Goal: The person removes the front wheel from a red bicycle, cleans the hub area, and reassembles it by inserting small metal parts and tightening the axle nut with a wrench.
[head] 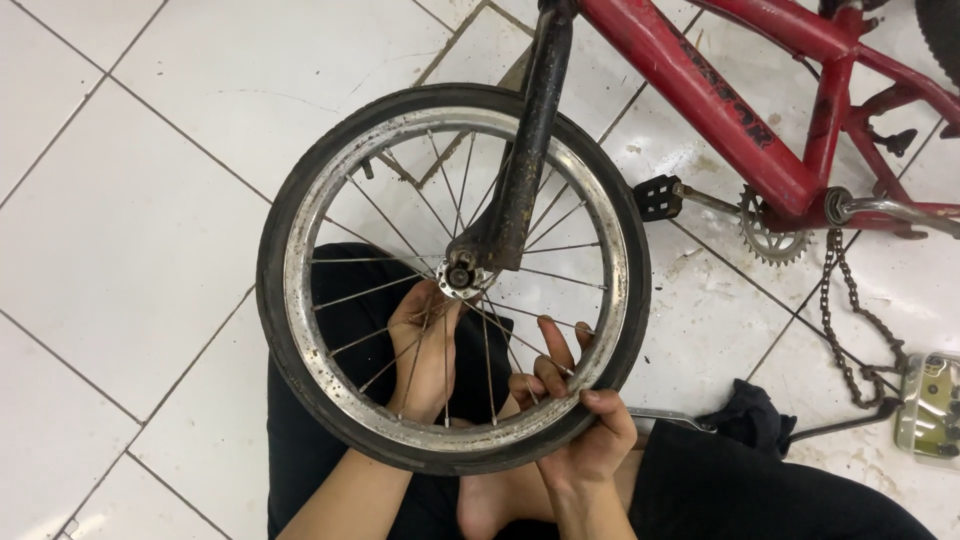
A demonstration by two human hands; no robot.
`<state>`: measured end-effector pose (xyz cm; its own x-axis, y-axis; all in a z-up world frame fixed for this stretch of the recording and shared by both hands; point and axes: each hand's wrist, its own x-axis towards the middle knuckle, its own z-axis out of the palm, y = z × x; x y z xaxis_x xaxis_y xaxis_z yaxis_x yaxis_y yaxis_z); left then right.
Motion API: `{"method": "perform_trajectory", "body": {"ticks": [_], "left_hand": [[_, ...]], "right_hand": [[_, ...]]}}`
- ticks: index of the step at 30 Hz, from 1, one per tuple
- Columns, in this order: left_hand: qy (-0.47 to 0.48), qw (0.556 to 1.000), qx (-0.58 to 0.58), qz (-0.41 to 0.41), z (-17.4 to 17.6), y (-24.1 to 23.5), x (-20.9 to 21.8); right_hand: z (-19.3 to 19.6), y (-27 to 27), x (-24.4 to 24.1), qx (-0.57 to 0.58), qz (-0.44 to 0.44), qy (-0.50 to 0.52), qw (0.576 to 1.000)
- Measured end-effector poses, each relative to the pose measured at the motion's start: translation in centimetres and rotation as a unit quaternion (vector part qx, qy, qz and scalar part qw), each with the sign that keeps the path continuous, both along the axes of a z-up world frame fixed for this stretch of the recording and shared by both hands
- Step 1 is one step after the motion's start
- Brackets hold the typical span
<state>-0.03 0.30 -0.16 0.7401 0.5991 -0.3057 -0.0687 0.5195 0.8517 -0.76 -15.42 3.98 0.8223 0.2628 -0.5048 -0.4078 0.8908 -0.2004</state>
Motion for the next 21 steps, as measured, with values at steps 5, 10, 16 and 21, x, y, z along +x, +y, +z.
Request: {"method": "perform_trajectory", "body": {"ticks": [5, 10, 16, 21], "left_hand": [[0.014, 1.000, 0.027, -0.002, -1.8, 0.0, 0.5], [0.043, 0.999, 0.025, 0.004, -0.9, -0.3, 0.6], [0.026, 0.999, -0.022, 0.029, -0.3, -0.6, 0.1], [0.065, 0.993, 0.094, 0.031, -0.7, -0.3, -0.2]], "right_hand": [[-0.6, -0.2, 0.4, -0.004, -0.013, 0.028, 1.000], [-0.3, -0.1, 0.4, -0.019, -0.020, 0.061, 0.998], [-0.3, 0.0, -0.3, -0.007, -0.015, 0.046, 0.999], [-0.3, 0.8, -0.6, 0.007, -0.004, -0.016, 1.000]]}}
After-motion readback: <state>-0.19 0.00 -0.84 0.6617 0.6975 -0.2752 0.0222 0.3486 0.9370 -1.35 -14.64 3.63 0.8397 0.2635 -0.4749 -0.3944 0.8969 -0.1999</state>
